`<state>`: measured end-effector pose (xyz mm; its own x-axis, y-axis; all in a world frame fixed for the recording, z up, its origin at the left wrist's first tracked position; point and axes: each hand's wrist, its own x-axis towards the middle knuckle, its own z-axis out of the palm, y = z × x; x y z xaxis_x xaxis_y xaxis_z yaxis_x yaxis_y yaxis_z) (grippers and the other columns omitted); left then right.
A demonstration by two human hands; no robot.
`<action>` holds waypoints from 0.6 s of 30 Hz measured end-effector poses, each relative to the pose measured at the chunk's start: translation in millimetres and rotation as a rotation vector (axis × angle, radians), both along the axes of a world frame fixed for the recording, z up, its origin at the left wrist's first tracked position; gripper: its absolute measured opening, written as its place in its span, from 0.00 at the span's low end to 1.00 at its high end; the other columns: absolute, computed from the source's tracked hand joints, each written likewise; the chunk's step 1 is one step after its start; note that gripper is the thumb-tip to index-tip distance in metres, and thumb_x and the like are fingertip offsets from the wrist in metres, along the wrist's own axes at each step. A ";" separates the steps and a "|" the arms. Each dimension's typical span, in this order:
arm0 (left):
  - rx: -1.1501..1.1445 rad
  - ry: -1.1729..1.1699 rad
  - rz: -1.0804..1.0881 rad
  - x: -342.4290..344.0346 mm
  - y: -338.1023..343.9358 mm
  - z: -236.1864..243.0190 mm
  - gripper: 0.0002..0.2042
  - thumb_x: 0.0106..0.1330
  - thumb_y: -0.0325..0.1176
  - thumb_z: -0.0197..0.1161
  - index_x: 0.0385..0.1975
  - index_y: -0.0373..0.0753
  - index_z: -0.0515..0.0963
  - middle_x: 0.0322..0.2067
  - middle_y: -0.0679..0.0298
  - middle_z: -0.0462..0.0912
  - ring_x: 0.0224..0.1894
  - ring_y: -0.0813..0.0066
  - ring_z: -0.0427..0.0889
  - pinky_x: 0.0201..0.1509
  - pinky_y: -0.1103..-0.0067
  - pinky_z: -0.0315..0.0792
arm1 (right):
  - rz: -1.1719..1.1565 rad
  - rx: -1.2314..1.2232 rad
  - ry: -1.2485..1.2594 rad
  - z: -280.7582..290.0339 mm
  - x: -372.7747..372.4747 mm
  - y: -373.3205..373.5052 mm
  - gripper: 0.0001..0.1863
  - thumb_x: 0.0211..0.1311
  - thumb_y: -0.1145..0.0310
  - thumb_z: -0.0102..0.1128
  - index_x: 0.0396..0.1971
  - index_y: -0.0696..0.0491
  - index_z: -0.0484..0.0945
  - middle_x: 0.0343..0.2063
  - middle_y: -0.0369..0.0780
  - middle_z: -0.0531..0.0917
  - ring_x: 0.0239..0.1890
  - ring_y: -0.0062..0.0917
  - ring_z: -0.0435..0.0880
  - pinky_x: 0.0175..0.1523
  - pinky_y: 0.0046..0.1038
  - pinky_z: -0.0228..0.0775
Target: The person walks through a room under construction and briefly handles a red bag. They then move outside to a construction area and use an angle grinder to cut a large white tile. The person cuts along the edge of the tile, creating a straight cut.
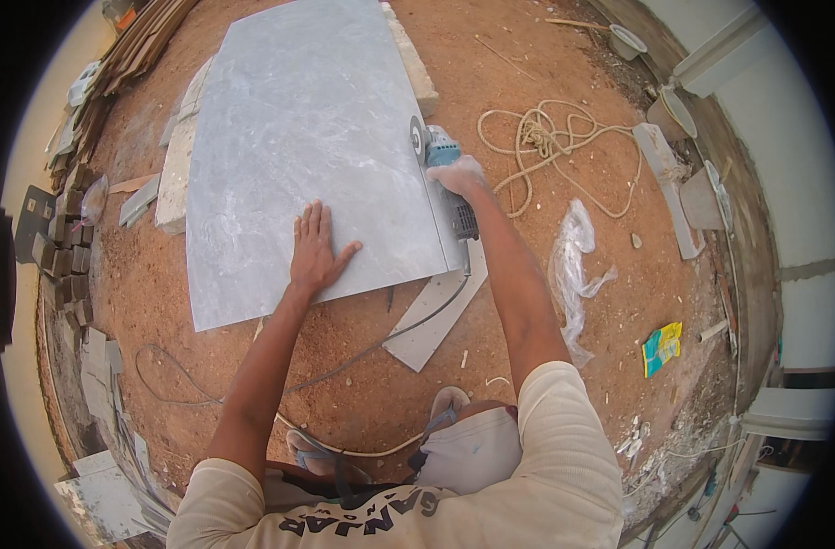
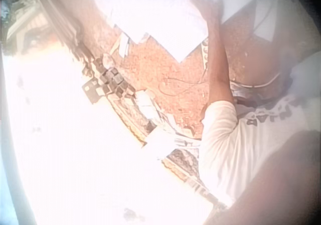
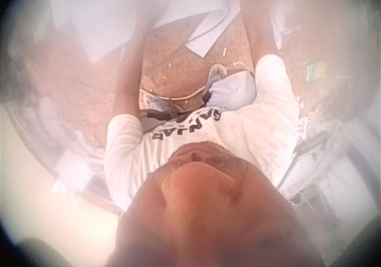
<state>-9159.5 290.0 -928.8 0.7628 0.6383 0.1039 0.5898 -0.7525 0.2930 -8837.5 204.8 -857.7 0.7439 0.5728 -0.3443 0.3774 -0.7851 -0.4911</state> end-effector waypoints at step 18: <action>0.000 -0.015 0.003 0.1 -1.8 2.1 0.49 0.67 0.66 0.53 0.72 0.25 0.52 0.74 0.43 0.49 0.78 0.49 0.42 0.81 0.59 0.36 | 0.025 -0.013 -0.011 3.6 0.0 -0.8 0.37 0.39 0.48 0.71 0.45 0.64 0.83 0.46 0.53 0.86 0.49 0.38 0.86 0.53 0.33 0.78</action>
<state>-9159.4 288.3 -926.7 0.7590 0.6408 0.1153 0.5877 -0.7504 0.3024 -8837.4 203.9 -854.2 0.7333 0.5865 -0.3439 0.4020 -0.7819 -0.4765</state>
